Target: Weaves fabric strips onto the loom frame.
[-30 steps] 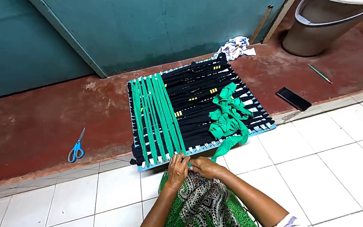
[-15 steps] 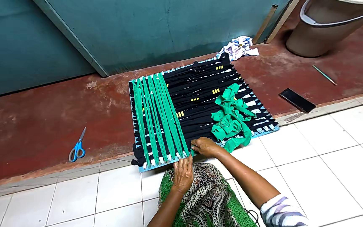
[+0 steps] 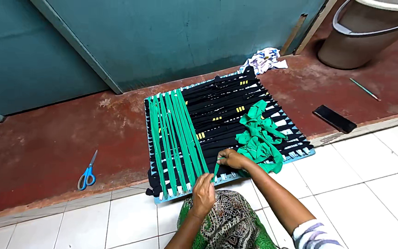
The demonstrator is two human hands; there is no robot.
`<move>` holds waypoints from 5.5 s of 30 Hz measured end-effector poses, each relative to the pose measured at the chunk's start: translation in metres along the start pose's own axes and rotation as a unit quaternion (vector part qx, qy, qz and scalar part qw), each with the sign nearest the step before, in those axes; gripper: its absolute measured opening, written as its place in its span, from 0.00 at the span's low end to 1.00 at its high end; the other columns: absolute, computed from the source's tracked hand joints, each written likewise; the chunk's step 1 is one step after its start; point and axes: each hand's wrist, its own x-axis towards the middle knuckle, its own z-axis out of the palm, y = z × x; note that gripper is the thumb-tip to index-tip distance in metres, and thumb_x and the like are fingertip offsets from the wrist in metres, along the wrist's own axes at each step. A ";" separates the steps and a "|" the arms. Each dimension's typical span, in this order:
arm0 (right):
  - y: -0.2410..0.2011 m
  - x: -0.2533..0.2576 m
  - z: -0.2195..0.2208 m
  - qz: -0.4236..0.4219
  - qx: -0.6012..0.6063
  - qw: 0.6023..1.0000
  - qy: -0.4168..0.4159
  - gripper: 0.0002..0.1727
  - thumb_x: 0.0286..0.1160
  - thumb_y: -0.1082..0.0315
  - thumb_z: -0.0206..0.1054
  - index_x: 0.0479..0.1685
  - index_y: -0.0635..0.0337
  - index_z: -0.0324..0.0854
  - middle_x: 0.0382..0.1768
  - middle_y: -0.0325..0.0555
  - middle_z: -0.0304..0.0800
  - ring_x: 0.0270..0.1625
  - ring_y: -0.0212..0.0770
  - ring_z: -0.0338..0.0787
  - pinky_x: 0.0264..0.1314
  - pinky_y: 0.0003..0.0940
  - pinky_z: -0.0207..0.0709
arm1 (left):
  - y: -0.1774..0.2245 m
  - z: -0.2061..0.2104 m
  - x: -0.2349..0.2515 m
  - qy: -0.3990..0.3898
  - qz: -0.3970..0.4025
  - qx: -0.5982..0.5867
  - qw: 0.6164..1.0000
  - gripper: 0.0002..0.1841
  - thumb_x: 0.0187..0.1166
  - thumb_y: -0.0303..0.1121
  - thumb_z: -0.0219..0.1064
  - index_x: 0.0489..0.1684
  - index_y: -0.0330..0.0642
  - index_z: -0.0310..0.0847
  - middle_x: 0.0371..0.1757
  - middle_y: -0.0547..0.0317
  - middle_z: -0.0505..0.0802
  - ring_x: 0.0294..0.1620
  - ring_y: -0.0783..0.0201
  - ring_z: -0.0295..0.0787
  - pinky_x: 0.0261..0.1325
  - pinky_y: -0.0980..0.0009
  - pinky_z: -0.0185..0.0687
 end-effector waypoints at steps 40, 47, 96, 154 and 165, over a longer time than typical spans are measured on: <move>0.008 0.174 -0.194 -0.016 0.432 0.855 0.288 0.06 0.82 0.79 0.62 0.51 0.68 0.78 0.23 0.37 0.78 0.17 0.25 0.72 0.20 0.19 0.66 | -0.191 -0.003 0.484 -0.229 -0.343 -0.271 0.870 0.09 0.84 0.17 0.56 0.53 0.31 0.81 0.26 0.66 0.83 0.20 0.76 0.75 0.29 0.80 0.76; -0.029 0.204 -0.189 -0.022 0.387 0.869 0.308 0.08 0.80 0.80 0.63 0.53 0.70 0.80 0.26 0.40 0.81 0.20 0.26 0.73 0.24 0.21 0.67 | -0.214 0.010 0.486 -0.144 -0.290 -0.054 0.945 0.10 0.78 0.16 0.63 0.51 0.26 0.86 0.49 0.42 0.92 0.48 0.59 0.87 0.59 0.63 0.81; -0.014 0.113 -0.127 0.006 -0.018 0.997 0.072 0.17 0.84 0.67 0.64 0.64 0.68 0.83 0.52 0.65 0.91 0.59 0.62 0.89 0.69 0.60 0.75 | -0.135 0.053 0.291 -0.185 0.184 0.125 0.957 0.16 0.64 0.22 0.70 0.50 0.44 0.94 0.60 0.51 0.95 0.74 0.38 0.82 0.68 0.30 0.70; 0.015 -0.025 0.022 -0.088 -0.195 0.977 0.014 0.19 0.92 0.63 0.53 0.52 0.73 0.82 0.47 0.69 0.90 0.57 0.68 0.89 0.63 0.65 0.73 | 0.005 0.045 -0.043 -0.054 0.015 0.165 0.985 0.22 0.70 0.33 0.59 0.53 0.24 0.89 0.22 0.50 0.93 0.20 0.53 0.91 0.26 0.55 0.83; 0.029 -0.019 -0.025 -0.015 -0.105 0.994 0.026 0.16 0.85 0.64 0.65 0.47 0.73 0.86 0.44 0.66 0.88 0.52 0.62 0.87 0.62 0.62 0.74 | 0.019 0.026 0.012 -0.054 -0.020 -0.023 0.998 0.16 0.72 0.23 0.60 0.51 0.24 0.89 0.48 0.38 0.95 0.41 0.51 0.96 0.46 0.60 0.91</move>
